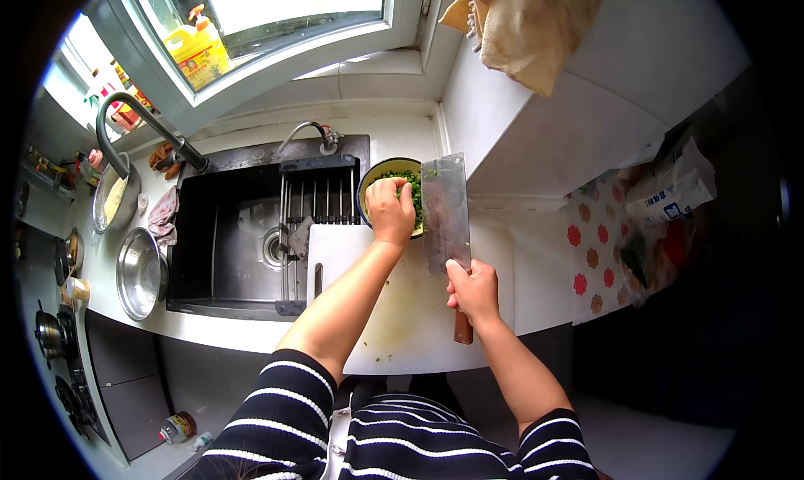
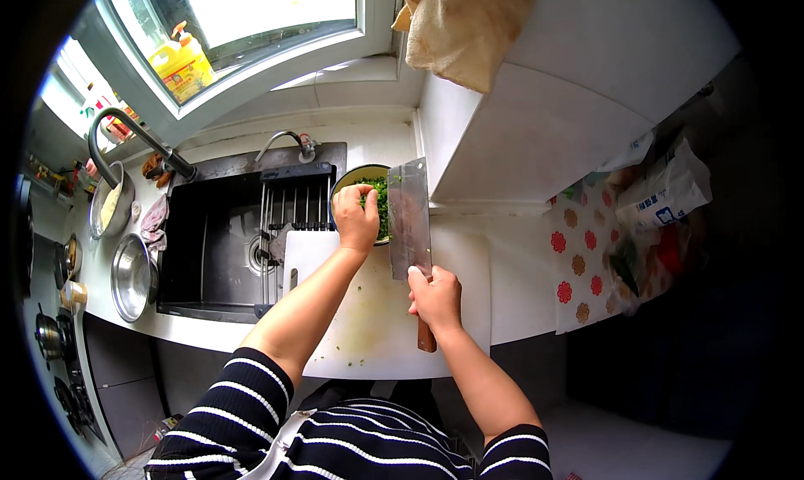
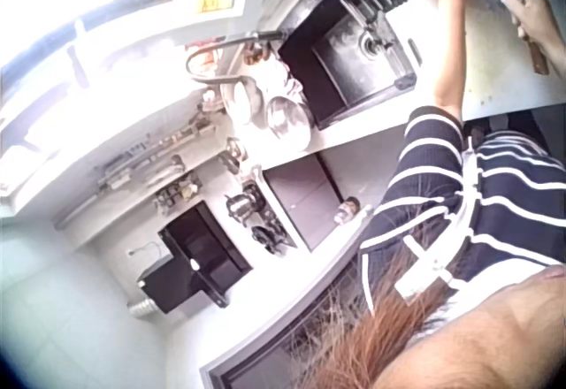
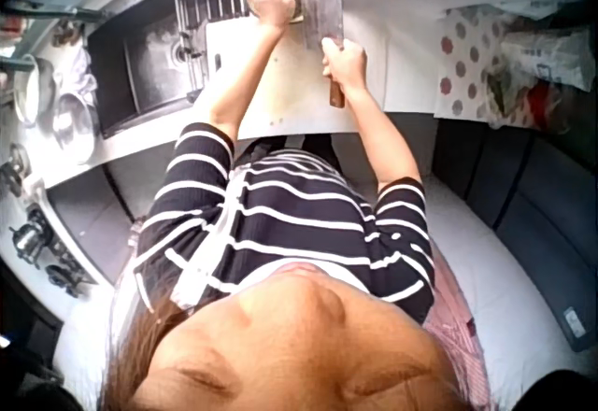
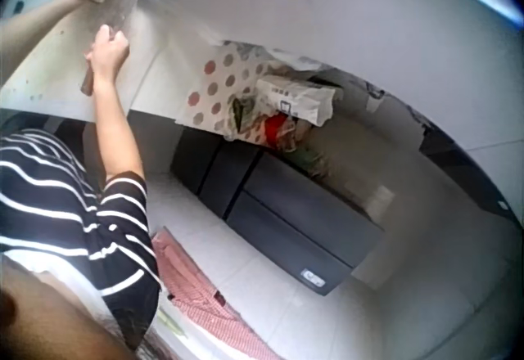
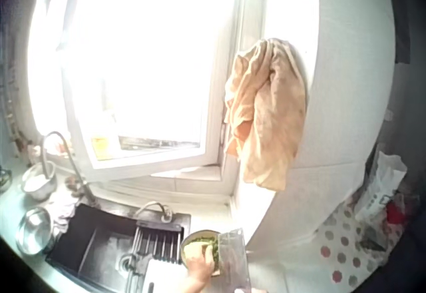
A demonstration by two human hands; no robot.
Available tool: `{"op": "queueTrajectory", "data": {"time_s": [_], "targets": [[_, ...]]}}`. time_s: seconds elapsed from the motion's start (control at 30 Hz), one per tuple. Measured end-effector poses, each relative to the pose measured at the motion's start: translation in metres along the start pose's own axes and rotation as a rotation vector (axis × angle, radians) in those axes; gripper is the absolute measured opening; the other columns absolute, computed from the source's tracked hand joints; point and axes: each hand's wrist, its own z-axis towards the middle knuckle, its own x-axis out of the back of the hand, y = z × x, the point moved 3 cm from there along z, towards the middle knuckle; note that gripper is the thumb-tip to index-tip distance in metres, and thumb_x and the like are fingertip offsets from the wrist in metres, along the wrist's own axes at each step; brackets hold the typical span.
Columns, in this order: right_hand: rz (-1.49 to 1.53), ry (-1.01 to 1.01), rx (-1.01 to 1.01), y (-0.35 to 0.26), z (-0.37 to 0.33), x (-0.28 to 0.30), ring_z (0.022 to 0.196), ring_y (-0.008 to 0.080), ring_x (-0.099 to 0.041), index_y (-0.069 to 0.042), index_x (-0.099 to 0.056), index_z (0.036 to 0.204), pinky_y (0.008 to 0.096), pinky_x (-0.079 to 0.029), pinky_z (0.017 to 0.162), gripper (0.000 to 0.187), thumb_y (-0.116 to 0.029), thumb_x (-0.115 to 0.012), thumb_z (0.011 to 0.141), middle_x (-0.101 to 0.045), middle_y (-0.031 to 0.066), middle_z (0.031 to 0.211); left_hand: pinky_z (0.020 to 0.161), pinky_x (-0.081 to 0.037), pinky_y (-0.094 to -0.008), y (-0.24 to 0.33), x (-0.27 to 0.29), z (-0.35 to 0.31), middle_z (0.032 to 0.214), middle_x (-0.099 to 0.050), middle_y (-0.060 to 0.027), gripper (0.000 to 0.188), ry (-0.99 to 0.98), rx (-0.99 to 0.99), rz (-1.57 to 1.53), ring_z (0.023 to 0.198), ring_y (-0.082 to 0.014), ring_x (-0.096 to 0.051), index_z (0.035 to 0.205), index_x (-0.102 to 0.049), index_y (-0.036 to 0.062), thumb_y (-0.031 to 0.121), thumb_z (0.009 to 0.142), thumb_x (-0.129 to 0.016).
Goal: The person chops green onions using a cleaver on a cutting board, scoops them into a bowl, and pours them into a pan on a stove. They then slice pieces of fried tofu into strips on the board and return them to a bowl.
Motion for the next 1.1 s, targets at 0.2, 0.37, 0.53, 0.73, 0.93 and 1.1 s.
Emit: {"op": "queueTrajectory", "data": {"time_s": [0.2, 0.37, 0.53, 0.73, 0.93, 1.1], "targets": [[-0.035, -0.029, 0.022, -0.005, -0.008, 0.003, 0.039, 0.0117, -0.052, 0.0, -0.057, 0.075, 0.0279, -0.041, 0.039, 0.025, -0.02, -0.063, 0.088, -0.057, 0.0051, 0.058, 0.081, -0.04, -0.0416, 0.025, -0.011, 0.011, 0.09, -0.056, -0.0107, 0.023, -0.078, 0.036, -0.066, 0.091, -0.0313, -0.052, 0.089, -0.057, 0.008, 0.028, 0.087, -0.067], [-0.085, -0.024, 0.035, -0.011, -0.014, 0.007, 0.041, 0.0141, -0.058, 0.001, -0.058, 0.073, 0.0293, -0.046, 0.043, 0.027, -0.021, -0.063, 0.087, -0.059, 0.0063, 0.057, 0.082, -0.039, -0.0448, 0.007, -0.024, 0.004, 0.094, -0.055, -0.011, 0.024, -0.079, 0.239, 0.085, 0.093, -0.0318, -0.051, 0.092, -0.053, 0.0082, 0.03, 0.089, -0.063], [-0.106, -0.015, 0.063, -0.009, -0.017, 0.013, 0.042, 0.0141, -0.058, 0.002, -0.06, 0.076, 0.0296, -0.046, 0.044, 0.026, -0.021, -0.062, 0.087, -0.06, 0.0066, 0.058, 0.084, -0.039, -0.0458, 0.014, -0.02, 0.011, 0.096, -0.056, -0.0119, 0.022, -0.099, 0.273, -0.013, 0.096, -0.0331, -0.051, 0.094, -0.052, 0.0079, 0.028, 0.091, -0.061], [-0.074, 0.006, 0.033, -0.006, -0.023, 0.016, 0.042, 0.0144, -0.057, 0.003, -0.062, 0.079, 0.0297, -0.046, 0.043, 0.027, -0.022, -0.062, 0.088, -0.061, 0.0078, 0.059, 0.08, -0.041, -0.0441, 0.008, -0.02, 0.007, 0.09, -0.057, -0.0114, 0.018, -0.068, 0.184, 0.022, 0.089, -0.0312, -0.053, 0.094, -0.054, 0.0053, 0.02, 0.089, -0.064], [-0.064, 0.025, 0.046, -0.002, -0.022, 0.019, 0.041, 0.0151, -0.058, 0.003, -0.062, 0.078, 0.0303, -0.046, 0.043, 0.028, -0.022, -0.063, 0.088, -0.06, 0.0079, 0.058, 0.084, -0.04, -0.0425, 0.034, 0.0, -0.005, 0.093, -0.057, -0.0092, 0.015, -0.113, -0.048, -0.012, 0.093, -0.0298, -0.052, 0.094, -0.055, 0.0075, 0.016, 0.087, -0.064], [-0.104, 0.058, 0.127, -0.011, -0.015, 0.011, 0.041, 0.0164, -0.059, 0.004, -0.062, 0.077, 0.0307, -0.046, 0.043, 0.028, -0.022, -0.062, 0.088, -0.06, 0.0079, 0.056, 0.084, -0.039, -0.0434, 0.015, -0.003, -0.014, 0.093, -0.057, -0.0088, 0.019, -0.125, 0.05, 0.035, 0.094, -0.0301, -0.052, 0.097, -0.056, 0.0079, 0.02, 0.085, -0.066]]}}
